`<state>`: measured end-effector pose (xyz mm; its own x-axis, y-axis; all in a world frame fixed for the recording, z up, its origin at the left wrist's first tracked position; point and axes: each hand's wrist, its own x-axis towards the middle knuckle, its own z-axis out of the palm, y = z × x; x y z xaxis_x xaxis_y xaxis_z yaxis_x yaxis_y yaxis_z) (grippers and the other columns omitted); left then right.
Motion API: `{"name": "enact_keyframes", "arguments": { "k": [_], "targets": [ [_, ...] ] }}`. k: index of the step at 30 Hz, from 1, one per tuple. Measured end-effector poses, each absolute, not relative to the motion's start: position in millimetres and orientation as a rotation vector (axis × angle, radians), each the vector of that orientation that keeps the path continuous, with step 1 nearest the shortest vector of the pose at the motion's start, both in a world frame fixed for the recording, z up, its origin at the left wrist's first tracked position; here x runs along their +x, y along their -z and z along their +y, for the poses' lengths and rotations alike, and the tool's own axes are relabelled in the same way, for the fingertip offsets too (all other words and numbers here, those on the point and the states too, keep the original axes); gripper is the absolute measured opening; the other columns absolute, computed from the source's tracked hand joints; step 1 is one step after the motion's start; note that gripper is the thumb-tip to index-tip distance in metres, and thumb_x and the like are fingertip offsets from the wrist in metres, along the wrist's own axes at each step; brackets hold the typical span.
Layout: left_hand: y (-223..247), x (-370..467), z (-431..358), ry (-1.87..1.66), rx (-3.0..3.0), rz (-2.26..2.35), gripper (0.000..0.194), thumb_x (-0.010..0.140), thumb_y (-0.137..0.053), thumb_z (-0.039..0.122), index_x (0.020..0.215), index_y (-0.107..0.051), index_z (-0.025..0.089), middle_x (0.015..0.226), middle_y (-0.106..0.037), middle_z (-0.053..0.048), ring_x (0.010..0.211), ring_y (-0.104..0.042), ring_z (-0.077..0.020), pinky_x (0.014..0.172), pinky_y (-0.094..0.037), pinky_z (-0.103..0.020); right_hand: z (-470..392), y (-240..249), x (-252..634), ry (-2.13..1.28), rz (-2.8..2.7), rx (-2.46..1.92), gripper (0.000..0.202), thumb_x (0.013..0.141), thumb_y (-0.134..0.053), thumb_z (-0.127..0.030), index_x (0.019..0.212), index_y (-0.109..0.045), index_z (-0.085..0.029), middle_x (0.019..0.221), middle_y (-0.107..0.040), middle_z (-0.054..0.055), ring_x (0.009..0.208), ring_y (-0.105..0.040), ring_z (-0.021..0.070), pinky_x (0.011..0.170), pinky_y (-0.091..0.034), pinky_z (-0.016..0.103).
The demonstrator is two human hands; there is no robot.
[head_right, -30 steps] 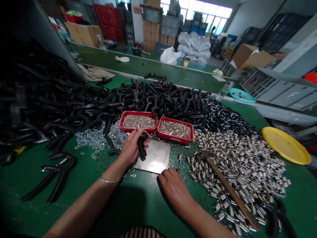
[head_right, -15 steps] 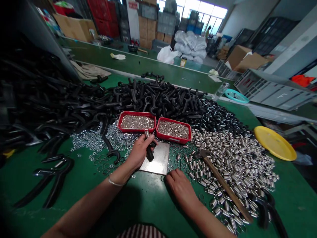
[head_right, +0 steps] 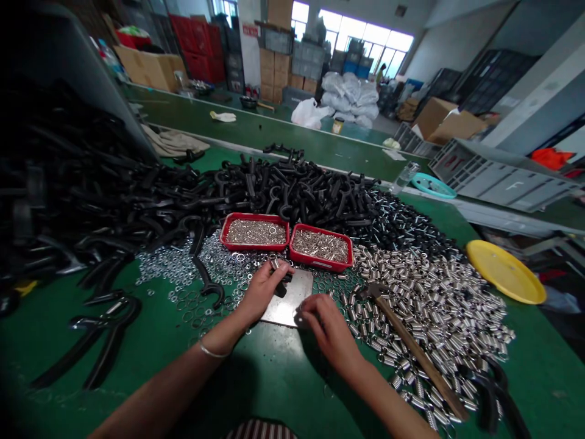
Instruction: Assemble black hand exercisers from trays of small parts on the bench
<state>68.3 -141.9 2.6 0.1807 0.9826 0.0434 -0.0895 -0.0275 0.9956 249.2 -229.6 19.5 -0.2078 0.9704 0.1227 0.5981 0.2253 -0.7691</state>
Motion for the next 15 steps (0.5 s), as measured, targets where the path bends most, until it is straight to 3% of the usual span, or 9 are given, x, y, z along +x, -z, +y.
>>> {"name": "enact_keyframes", "arguments": {
  "k": [2, 5, 8, 11, 15],
  "targets": [
    [-4, 69, -144, -1.174, 1.353, 0.997, 0.025, 0.095, -0.053, 0.042, 0.096, -0.065, 0.02, 0.094, -0.066, -0.004, 0.09, -0.06, -0.0177, 0.089, -0.045, -0.031, -209, -25, 241, -0.933, -1.479, -1.417, 0.011, 0.095, -0.059, -0.033, 0.101, -0.061, -0.024, 0.102, -0.066, 0.004, 0.094, -0.063, 0.0191, 0.087, -0.05, 0.036],
    [-3, 69, -145, -1.223, 1.416, 1.016, 0.021, 0.097, -0.05, 0.039, 0.097, -0.061, 0.02, 0.095, -0.064, -0.004, 0.093, -0.058, -0.0183, 0.091, -0.043, -0.031, -182, -22, 222, -1.293, -1.038, -1.265, 0.029, 0.087, -0.069, -0.041, 0.108, -0.062, -0.023, 0.09, -0.068, 0.002, 0.074, -0.064, 0.0155, 0.074, -0.055, 0.033],
    [-1, 67, -142, -1.245, 1.468, 1.066, 0.019, 0.097, -0.049, 0.037, 0.096, -0.058, 0.02, 0.097, -0.061, -0.006, 0.097, -0.057, -0.0198, 0.094, -0.042, -0.033, -171, -14, 206, -1.594, -0.776, -1.113, 0.033, 0.077, -0.08, -0.041, 0.098, -0.066, -0.019, 0.081, -0.067, 0.001, 0.064, -0.061, 0.0121, 0.064, -0.055, 0.028],
    [0, 66, -140, -1.245, 1.516, 1.101, 0.016, 0.096, -0.05, 0.035, 0.096, -0.058, 0.021, 0.098, -0.06, -0.006, 0.099, -0.056, -0.0211, 0.096, -0.04, -0.035, -172, -7, 203, -1.667, -0.65, -1.054, 0.032, 0.071, -0.086, -0.036, 0.088, -0.066, -0.019, 0.08, -0.068, 0.001, 0.063, -0.061, 0.0105, 0.059, -0.054, 0.023],
    [3, 68, -140, -1.254, 1.485, 1.114, 0.016, 0.096, -0.051, 0.036, 0.095, -0.059, 0.021, 0.097, -0.06, -0.005, 0.097, -0.056, -0.0211, 0.095, -0.04, -0.034, -175, -3, 209, -1.58, -0.78, -1.11, 0.028, 0.076, -0.081, -0.039, 0.084, -0.062, -0.02, 0.076, -0.068, 0.0, 0.058, -0.06, 0.0104, 0.057, -0.052, 0.024]
  ]
}}
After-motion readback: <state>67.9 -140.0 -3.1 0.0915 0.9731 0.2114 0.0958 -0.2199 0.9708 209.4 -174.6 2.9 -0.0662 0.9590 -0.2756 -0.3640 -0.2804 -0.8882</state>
